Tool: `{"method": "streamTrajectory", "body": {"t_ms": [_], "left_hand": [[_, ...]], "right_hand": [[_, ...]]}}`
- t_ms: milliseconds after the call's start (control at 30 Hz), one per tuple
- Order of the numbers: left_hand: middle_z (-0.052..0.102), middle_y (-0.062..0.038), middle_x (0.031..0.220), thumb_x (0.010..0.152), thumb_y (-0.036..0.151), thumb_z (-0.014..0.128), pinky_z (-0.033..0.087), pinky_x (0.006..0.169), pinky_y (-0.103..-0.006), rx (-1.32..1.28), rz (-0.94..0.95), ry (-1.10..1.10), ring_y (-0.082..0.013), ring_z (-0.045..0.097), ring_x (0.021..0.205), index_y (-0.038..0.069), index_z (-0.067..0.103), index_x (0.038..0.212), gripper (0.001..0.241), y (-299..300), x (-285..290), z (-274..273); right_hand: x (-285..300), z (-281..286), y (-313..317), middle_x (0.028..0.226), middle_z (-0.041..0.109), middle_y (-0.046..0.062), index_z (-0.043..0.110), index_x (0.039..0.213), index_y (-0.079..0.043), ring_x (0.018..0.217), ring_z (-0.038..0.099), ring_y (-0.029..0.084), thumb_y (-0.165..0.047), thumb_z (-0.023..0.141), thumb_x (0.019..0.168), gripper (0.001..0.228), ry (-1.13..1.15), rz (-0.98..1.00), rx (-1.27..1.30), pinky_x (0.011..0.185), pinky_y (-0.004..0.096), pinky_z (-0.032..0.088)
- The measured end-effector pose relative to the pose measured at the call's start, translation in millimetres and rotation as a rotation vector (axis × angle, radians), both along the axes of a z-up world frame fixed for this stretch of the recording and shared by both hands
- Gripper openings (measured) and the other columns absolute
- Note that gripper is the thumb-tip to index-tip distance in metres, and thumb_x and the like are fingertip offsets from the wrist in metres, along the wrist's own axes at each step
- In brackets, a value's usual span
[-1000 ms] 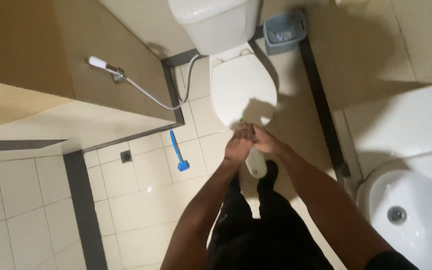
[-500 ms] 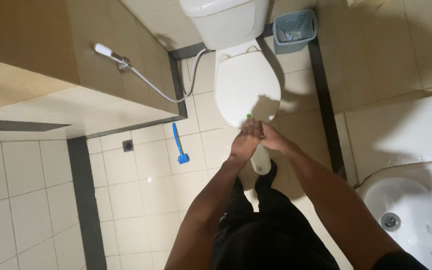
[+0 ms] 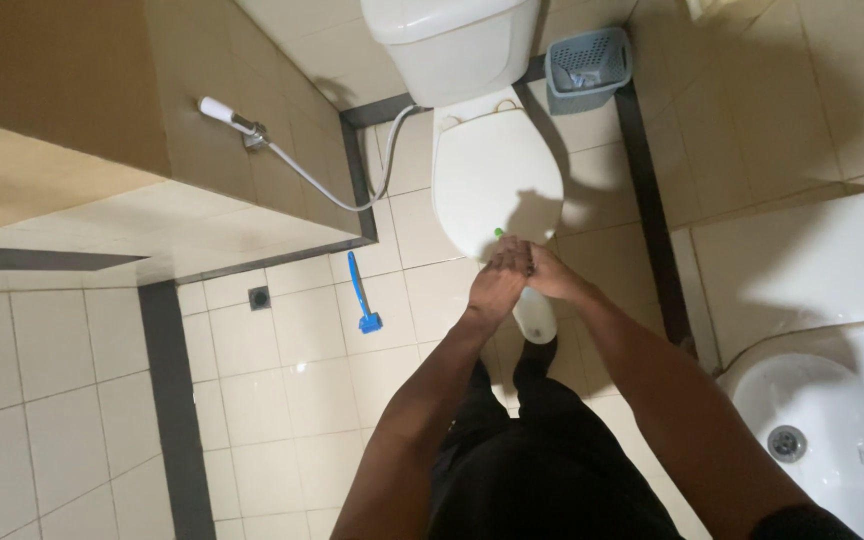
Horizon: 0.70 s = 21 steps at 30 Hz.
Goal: The person cleans the bathroom floor using a handheld bidet sprayer to spray water and a blue scrub brush to scrub the tiles. After cleaning the floor, the person washes their hands at the sink using soap and water.
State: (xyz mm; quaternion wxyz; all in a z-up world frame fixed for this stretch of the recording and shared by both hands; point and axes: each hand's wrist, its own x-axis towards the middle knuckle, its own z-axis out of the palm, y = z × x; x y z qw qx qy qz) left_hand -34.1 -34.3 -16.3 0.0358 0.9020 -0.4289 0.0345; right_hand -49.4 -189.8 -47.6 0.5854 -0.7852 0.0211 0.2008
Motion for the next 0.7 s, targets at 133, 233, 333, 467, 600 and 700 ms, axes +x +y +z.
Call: {"method": "streamTrajectory", "body": {"t_ms": [133, 233, 333, 467, 600, 700], "left_hand": [[0.054, -0.038, 0.142, 0.083, 0.000, 0.069, 0.058, 0.097, -0.0376, 0.102, -0.052, 0.087, -0.0391, 0.066, 0.119, -0.015, 0.050, 0.143, 0.065, -2, 7, 20], [0.055, -0.032, 0.142, 0.089, -0.002, 0.065, 0.058, 0.096, -0.0401, 0.034, -0.094, -0.107, -0.0371, 0.064, 0.126, -0.006, 0.054, 0.139, 0.052, 2, 12, -20], [0.054, -0.035, 0.142, 0.090, -0.001, 0.063, 0.058, 0.103, -0.0407, 0.063, -0.133, -0.062, -0.0383, 0.064, 0.128, -0.009, 0.054, 0.138, 0.049, 5, 15, -35], [0.054, -0.035, 0.144, 0.091, -0.003, 0.064, 0.058, 0.101, -0.0386, 0.067, -0.123, -0.011, -0.0381, 0.064, 0.127, -0.009, 0.054, 0.140, 0.051, 5, 11, -16], [0.058, -0.036, 0.136, 0.092, -0.004, 0.064, 0.059, 0.100, -0.0386, 0.057, -0.119, 0.095, -0.0375, 0.067, 0.122, -0.016, 0.050, 0.145, 0.057, 4, 7, -19], [0.061, -0.037, 0.129, 0.096, -0.004, 0.063, 0.059, 0.103, -0.0393, 0.043, -0.128, 0.168, -0.0377, 0.069, 0.119, -0.019, 0.047, 0.150, 0.059, 2, 7, 3]], "right_hand": [[7, 7, -4, 0.142, 0.055, 0.019, 0.044, 0.148, -0.004, 0.130, 0.055, 0.030, -0.020, 0.068, 0.095, 0.060, -0.022, 0.033, 0.009, 0.111, 0.044, 0.045], [5, 9, -6, 0.136, 0.065, 0.018, 0.053, 0.139, -0.002, 0.126, 0.064, 0.029, -0.018, 0.073, 0.089, 0.056, 0.174, 0.024, 0.013, 0.108, 0.044, 0.052], [4, 19, -5, 0.135, 0.064, 0.015, 0.055, 0.139, -0.007, 0.126, 0.062, 0.026, -0.019, 0.073, 0.089, 0.054, 0.205, 0.053, 0.014, 0.107, 0.041, 0.051], [-4, -22, -13, 0.130, 0.069, 0.013, 0.060, 0.133, -0.008, 0.121, 0.065, 0.025, -0.020, 0.075, 0.090, 0.047, 0.228, 0.051, -0.133, 0.105, 0.042, 0.050], [-5, -16, -13, 0.119, 0.075, 0.016, 0.066, 0.122, -0.003, 0.113, 0.070, 0.029, -0.016, 0.077, 0.088, 0.038, 0.138, -0.010, 0.000, 0.102, 0.046, 0.057], [-3, 22, -6, 0.125, 0.071, 0.014, 0.062, 0.130, -0.008, 0.118, 0.068, 0.027, -0.015, 0.073, 0.087, 0.044, 0.105, 0.003, -0.018, 0.106, 0.045, 0.055]]}}
